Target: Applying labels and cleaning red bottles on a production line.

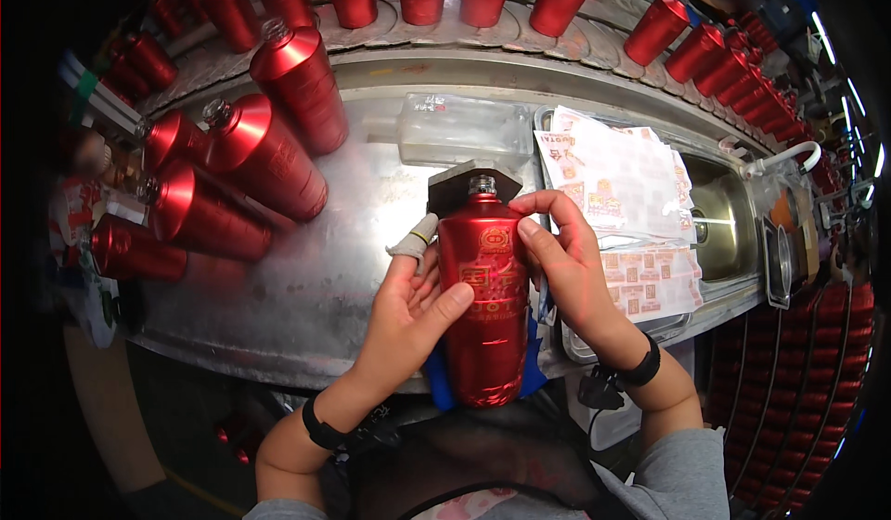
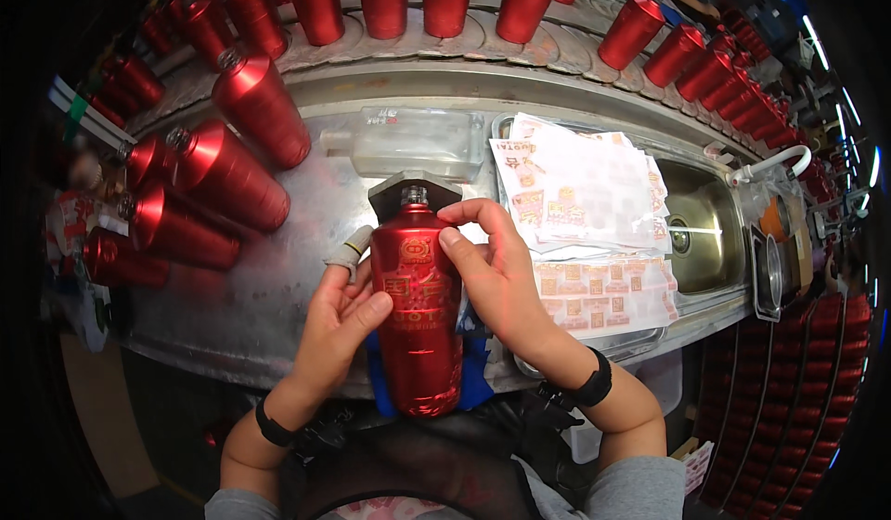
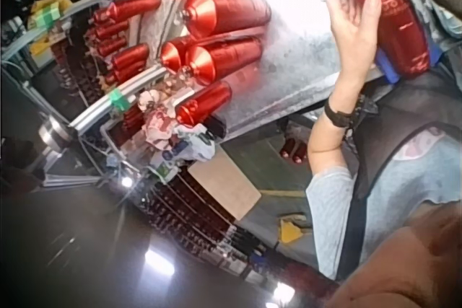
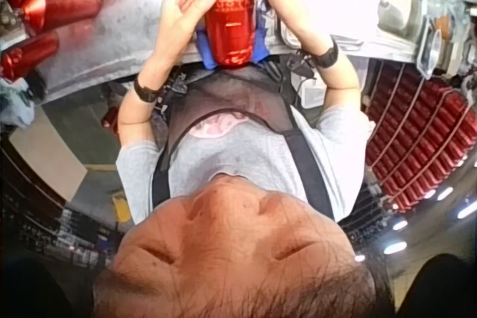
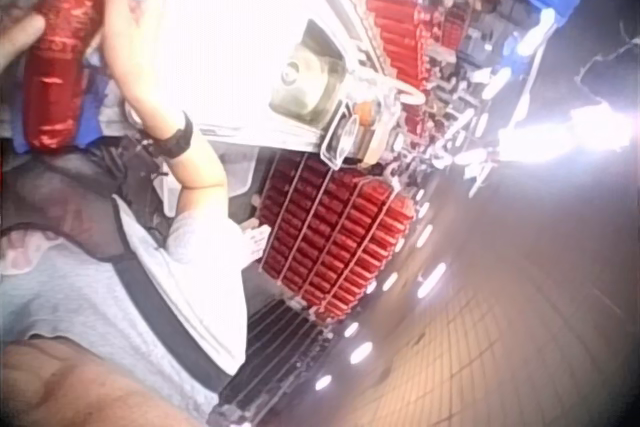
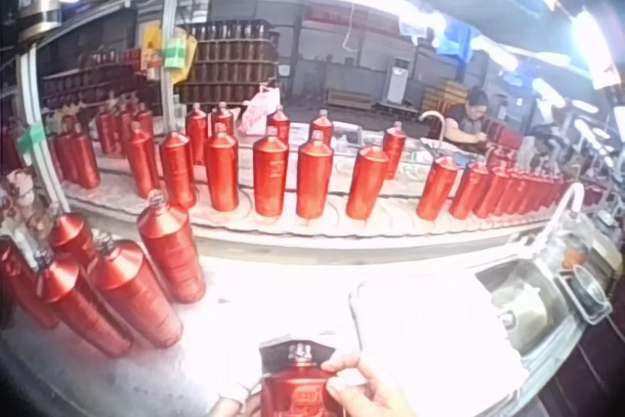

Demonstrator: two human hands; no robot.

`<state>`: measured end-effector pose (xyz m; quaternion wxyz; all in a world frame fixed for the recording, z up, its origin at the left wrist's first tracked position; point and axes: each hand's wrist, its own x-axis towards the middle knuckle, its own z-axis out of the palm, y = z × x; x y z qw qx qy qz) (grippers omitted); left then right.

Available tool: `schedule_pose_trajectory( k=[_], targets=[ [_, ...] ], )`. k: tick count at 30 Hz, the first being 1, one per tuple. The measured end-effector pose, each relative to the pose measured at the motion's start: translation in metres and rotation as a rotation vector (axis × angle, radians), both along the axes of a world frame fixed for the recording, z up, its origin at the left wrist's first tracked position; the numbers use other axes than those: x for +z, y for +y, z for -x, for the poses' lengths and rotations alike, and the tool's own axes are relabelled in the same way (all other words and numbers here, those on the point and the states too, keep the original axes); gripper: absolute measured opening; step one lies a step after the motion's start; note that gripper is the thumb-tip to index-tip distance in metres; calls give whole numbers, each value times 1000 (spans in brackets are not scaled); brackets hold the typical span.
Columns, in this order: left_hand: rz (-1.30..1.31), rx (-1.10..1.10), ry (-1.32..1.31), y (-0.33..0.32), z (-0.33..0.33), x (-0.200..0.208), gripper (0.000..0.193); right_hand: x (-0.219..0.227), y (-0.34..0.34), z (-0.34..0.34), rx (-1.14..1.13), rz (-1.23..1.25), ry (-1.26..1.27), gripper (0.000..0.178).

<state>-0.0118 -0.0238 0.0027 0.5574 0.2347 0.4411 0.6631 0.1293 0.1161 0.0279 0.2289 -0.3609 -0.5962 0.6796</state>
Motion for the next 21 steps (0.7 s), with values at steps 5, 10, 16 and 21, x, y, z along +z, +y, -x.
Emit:
schedule_pose_trajectory(
  k=[5, 10, 16, 21],
  targets=[
    [11, 75, 27, 20, 5, 7, 71, -5, -3, -7, 8, -83, 5, 24],
    [73, 54, -27, 32, 1, 14, 61, -9, -6, -5, -41, -29, 102, 25],
    [93, 117, 16, 36, -1, 10, 57, -6, 0, 4, -49, -100, -24, 28],
    [78, 147, 62, 37, -5, 8, 52, -10, 1, 5, -45, -184, -106, 30]
  ],
)
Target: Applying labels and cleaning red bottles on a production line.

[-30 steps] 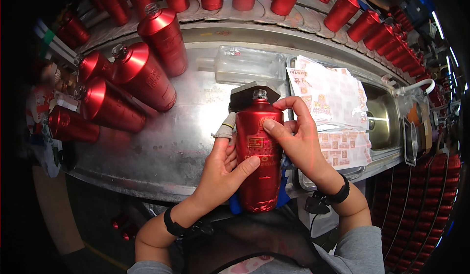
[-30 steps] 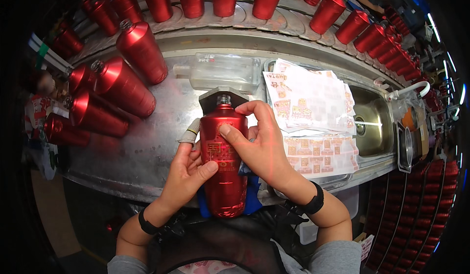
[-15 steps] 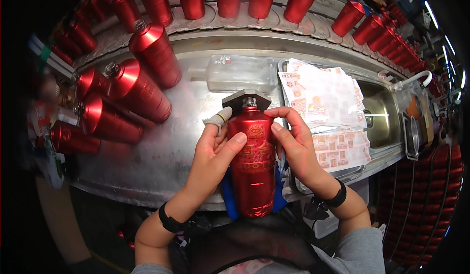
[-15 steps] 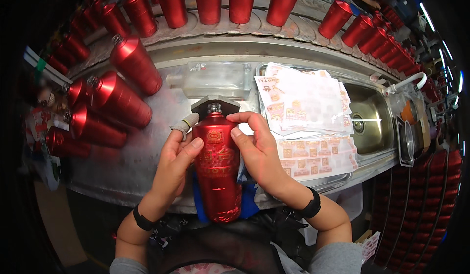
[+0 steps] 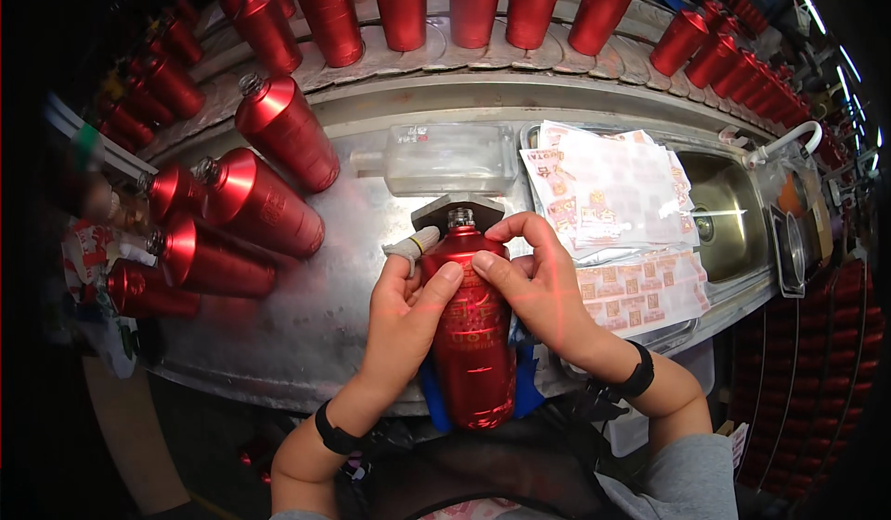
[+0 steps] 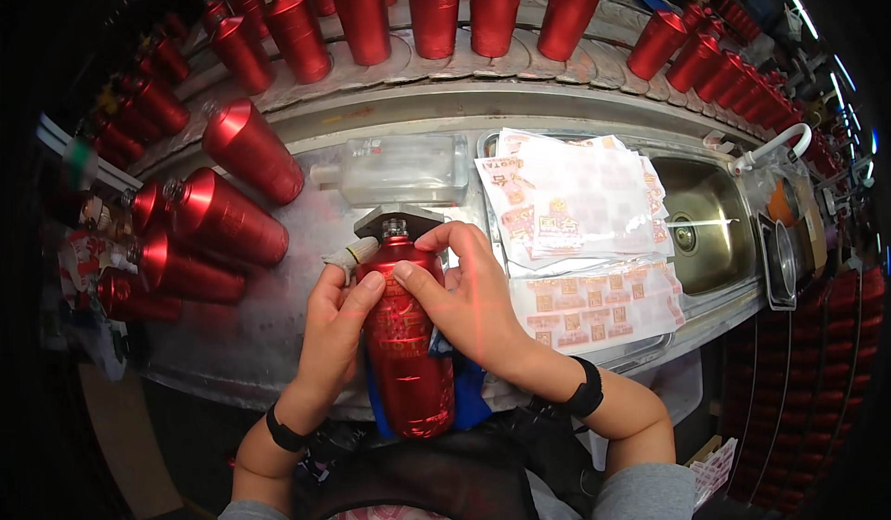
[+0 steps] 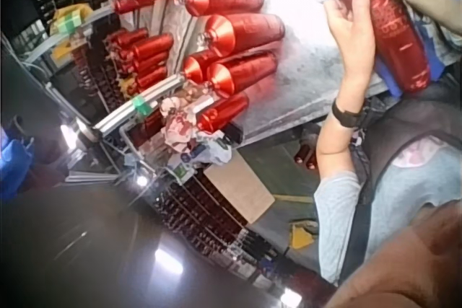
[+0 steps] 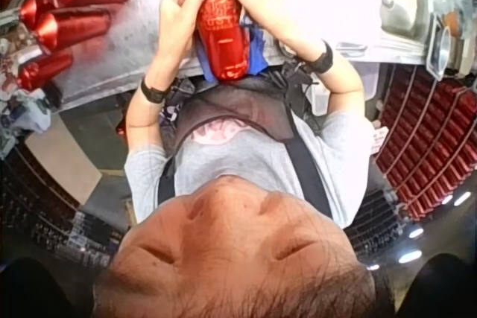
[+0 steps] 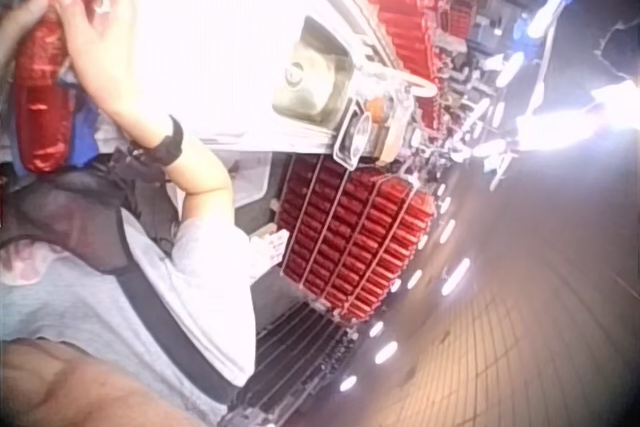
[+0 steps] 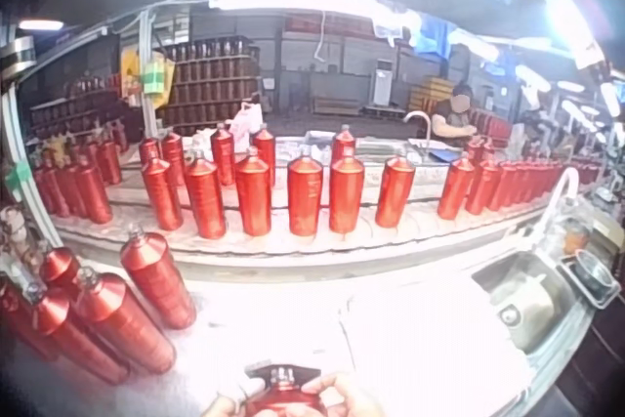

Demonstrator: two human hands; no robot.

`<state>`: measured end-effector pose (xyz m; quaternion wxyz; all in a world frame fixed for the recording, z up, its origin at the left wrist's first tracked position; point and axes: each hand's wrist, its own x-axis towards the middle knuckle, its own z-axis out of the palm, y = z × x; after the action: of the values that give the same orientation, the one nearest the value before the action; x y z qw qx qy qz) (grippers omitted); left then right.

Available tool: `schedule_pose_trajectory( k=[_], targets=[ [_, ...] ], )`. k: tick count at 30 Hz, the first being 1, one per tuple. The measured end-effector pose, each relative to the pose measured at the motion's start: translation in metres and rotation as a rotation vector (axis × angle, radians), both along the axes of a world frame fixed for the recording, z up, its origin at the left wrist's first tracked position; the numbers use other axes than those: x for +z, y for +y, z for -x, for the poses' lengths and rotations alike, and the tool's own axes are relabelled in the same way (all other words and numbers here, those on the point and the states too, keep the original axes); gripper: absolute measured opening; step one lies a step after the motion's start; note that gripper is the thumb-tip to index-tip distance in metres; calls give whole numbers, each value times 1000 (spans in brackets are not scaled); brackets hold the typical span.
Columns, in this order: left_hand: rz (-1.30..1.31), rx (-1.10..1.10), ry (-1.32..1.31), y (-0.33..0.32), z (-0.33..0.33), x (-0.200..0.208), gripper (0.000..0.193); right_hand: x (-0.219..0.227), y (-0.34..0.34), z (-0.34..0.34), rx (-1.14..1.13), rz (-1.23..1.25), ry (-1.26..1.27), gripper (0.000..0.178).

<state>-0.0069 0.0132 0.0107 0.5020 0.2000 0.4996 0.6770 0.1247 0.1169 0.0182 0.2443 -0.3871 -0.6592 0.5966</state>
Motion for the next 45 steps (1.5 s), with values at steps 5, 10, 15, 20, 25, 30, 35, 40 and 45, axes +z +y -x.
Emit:
schedule_pose_trajectory(
  k=[5, 10, 15, 20, 25, 30, 35, 40, 45],
  targets=[
    [2, 13, -5, -1, 1, -2, 50, 1, -2, 1, -4, 237, 232, 31],
    [-4, 23, -8, -1, -2, -2, 52, -1, -3, -5, 38, 16, 109, 30],
    [-3, 11, 23, -1, -2, -5, 54, -6, -4, -7, 52, 28, 113, 31],
    [2, 20, 25, -2, -2, -1, 53, -9, -4, -11, 42, 116, 224, 33],
    [0, 26, 6, 0, -3, -1, 52, -6, -3, -5, 18, 75, 129, 32],
    [4, 16, 38, 1, -3, -2, 51, -8, -3, -1, 0, 14, 131, 30],
    [7, 13, 26, -1, -3, -3, 50, -1, 2, 0, 14, 122, 97, 28],
    [1, 28, 53, -1, -5, -4, 51, -3, -2, -5, 37, 15, 136, 34],
    [-13, 18, 49, 0, -4, -1, 50, 3, -2, -5, 47, -55, -14, 32]
  ],
)
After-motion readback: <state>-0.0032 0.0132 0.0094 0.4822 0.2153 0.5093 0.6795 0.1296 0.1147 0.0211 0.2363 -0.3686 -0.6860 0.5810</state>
